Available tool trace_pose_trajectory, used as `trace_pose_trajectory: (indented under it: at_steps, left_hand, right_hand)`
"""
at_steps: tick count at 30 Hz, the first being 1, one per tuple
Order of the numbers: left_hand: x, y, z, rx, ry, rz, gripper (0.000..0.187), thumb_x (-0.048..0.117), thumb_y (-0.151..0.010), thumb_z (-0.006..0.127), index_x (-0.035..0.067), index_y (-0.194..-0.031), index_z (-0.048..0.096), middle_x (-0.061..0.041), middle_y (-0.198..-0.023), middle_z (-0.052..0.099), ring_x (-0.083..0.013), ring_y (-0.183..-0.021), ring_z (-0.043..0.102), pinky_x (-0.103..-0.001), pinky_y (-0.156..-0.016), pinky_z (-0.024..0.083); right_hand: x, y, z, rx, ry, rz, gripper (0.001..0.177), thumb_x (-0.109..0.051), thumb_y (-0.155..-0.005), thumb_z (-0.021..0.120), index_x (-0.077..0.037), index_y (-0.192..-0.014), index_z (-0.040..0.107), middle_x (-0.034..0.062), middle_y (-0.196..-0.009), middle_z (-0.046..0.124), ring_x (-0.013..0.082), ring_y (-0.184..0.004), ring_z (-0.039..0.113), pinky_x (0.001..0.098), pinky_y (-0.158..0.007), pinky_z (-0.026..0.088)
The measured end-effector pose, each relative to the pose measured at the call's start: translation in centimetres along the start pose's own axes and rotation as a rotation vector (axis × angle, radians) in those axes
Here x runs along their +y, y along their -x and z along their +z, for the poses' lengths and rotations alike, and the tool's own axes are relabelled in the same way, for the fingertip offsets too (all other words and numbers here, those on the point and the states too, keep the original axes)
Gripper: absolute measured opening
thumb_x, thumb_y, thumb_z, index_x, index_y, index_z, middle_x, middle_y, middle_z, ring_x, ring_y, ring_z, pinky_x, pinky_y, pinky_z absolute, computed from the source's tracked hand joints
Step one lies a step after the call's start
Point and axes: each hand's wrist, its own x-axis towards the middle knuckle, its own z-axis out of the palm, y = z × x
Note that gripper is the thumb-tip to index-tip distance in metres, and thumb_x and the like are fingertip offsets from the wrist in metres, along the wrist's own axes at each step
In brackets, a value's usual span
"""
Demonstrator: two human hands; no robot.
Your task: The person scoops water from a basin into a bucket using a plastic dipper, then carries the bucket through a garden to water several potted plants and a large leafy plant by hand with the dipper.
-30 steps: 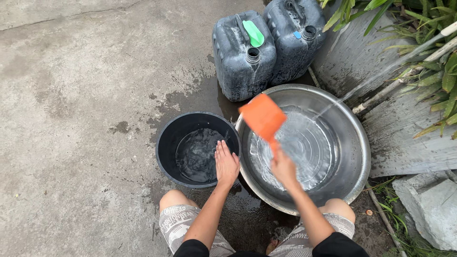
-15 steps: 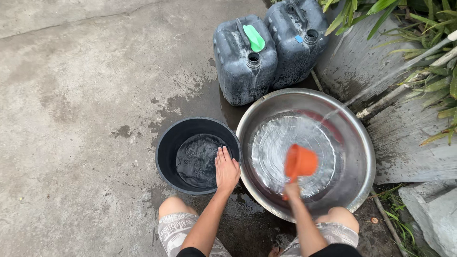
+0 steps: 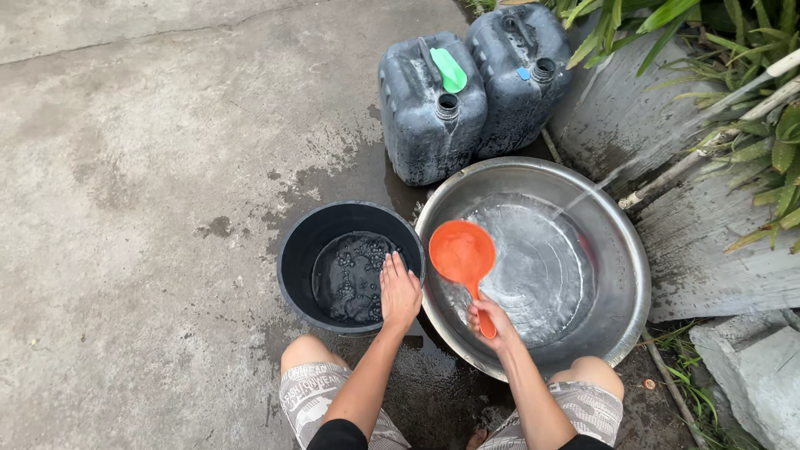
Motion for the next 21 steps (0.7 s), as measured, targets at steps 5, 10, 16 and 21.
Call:
trace_pose_trajectory:
  at_steps: [5, 10, 16, 21]
  left_hand:
    - [-0.1, 0.0, 0.0, 0.040, 0.037, 0.010, 0.065, 0.021, -0.102, 0.042, -0.009, -0.155, 0.020, -0.032, -0.160, 0.027, -0.0411, -0.149, 0.030, -0.047, -0.123, 0.022]
    - [0.1, 0.2, -0.3, 0.069, 0.068, 0.007, 0.069, 0.020, -0.100, 0.045, -0.009, -0.156, 0.016, -0.033, -0.161, 0.023, -0.0414, -0.149, 0.028, -0.047, -0.123, 0.021]
    - [0.2, 0.4, -0.5, 0.083, 0.043, 0.020, 0.070, 0.021, -0.099, 0.047, -0.009, -0.155, 0.018, -0.032, -0.162, 0.024, -0.0414, -0.149, 0.029, -0.048, -0.122, 0.021]
    - [-0.4, 0.3, 0.3, 0.081, 0.003, 0.045, 0.069, 0.023, -0.099, 0.048, -0.010, -0.154, 0.021, -0.033, -0.161, 0.025, -0.0437, -0.149, 0.029, -0.050, -0.123, 0.021]
  right_hand:
    - [-2.5, 2.2, 6.5, 0.026, 0.341, -0.106, 0.058, -0.009, -0.094, 0.055, -0.016, -0.150, 0.043, 0.0004, -0.073, 0.054, 0.0102, -0.054, 0.055, 0.0255, -0.045, 0.047]
    - [-3.0, 4.1, 13.9, 0.110, 0.755, -0.189, 0.074, -0.004, -0.091, 0.051, -0.022, -0.160, 0.032, 0.0027, -0.074, 0.055, 0.0140, -0.050, 0.056, 0.0281, -0.049, 0.053]
    - [-1.8, 5.4, 20.0, 0.318, 1.185, -0.190, 0.078, -0.003, -0.089, 0.047, -0.024, -0.161, 0.028, 0.0095, -0.075, 0.061, 0.0189, -0.053, 0.062, 0.0342, -0.048, 0.053]
    - [-0.3, 5.2, 18.4, 0.276, 1.696, -0.515, 0.078, -0.013, -0.090, 0.061, -0.007, -0.160, 0.028, 0.0326, -0.095, 0.071, 0.0460, -0.087, 0.070, 0.0515, -0.081, 0.056]
